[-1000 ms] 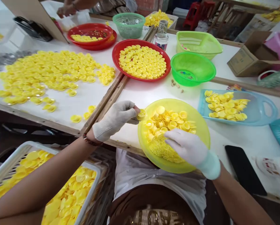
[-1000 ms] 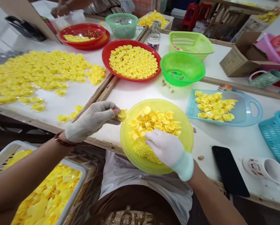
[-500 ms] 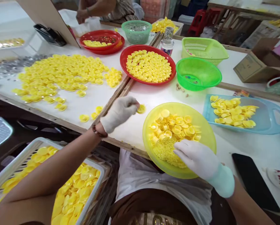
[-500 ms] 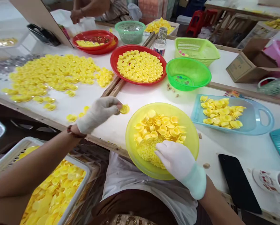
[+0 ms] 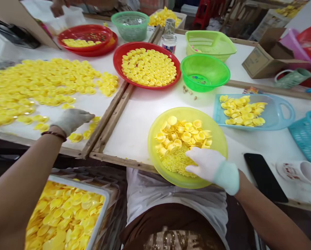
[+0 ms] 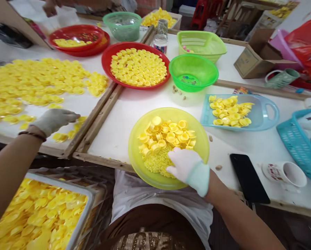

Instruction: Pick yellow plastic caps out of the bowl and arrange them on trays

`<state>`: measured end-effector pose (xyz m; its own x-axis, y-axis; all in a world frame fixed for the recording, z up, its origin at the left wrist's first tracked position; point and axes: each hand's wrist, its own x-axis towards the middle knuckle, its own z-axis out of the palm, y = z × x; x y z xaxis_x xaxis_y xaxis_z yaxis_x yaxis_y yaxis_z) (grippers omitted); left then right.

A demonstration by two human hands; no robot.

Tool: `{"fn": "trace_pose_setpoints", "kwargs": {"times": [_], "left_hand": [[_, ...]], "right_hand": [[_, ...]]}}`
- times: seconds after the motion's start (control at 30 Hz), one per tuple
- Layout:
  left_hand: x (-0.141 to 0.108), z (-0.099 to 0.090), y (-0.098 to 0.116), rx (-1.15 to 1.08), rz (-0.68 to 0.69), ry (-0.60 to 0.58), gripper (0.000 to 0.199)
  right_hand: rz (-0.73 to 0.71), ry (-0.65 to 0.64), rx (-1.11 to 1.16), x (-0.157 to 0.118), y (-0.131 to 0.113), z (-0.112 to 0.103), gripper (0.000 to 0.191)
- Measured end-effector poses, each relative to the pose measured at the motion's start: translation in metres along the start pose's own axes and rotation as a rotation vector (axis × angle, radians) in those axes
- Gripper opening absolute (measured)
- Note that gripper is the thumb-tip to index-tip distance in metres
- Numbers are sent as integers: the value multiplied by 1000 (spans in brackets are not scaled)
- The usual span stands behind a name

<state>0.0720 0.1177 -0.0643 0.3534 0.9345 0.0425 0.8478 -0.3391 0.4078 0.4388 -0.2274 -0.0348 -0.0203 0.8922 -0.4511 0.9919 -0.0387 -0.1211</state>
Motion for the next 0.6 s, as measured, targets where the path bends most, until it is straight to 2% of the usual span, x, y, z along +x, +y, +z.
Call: {"fn": "trace_pose_setpoints", "kwargs": {"times": [0.03,0.1,0.2,0.3,0.37,0.47,0.53,0.6], "left_hand": [[-1,0,13,44,-16,32,23],[-9,2,55,68,-35,91,26],[-35,17,141,-66,297,133,26],[-69,52,226,-157,641,-42,20],[-87,81,270,-71,763,-197,18],[-99,114,309,96,824,-264,17],[-100,123,316,137,846,-248,20],[-100,120,311,147,838,-213,22]], "right_hand": [[-21,-9,-7,3,-3,1,27],[-67,-9,7,12,-9,4,29],[-55,-4,79,26,-16,10,30],[-54,-4,112,31,-16,14,30],[-85,1,107,30,-15,17,25],[-122,25,135,27,-12,27,20],[-139,27,173,27,-7,34,19],[-163,31,224,28,-1,41,17]]}}
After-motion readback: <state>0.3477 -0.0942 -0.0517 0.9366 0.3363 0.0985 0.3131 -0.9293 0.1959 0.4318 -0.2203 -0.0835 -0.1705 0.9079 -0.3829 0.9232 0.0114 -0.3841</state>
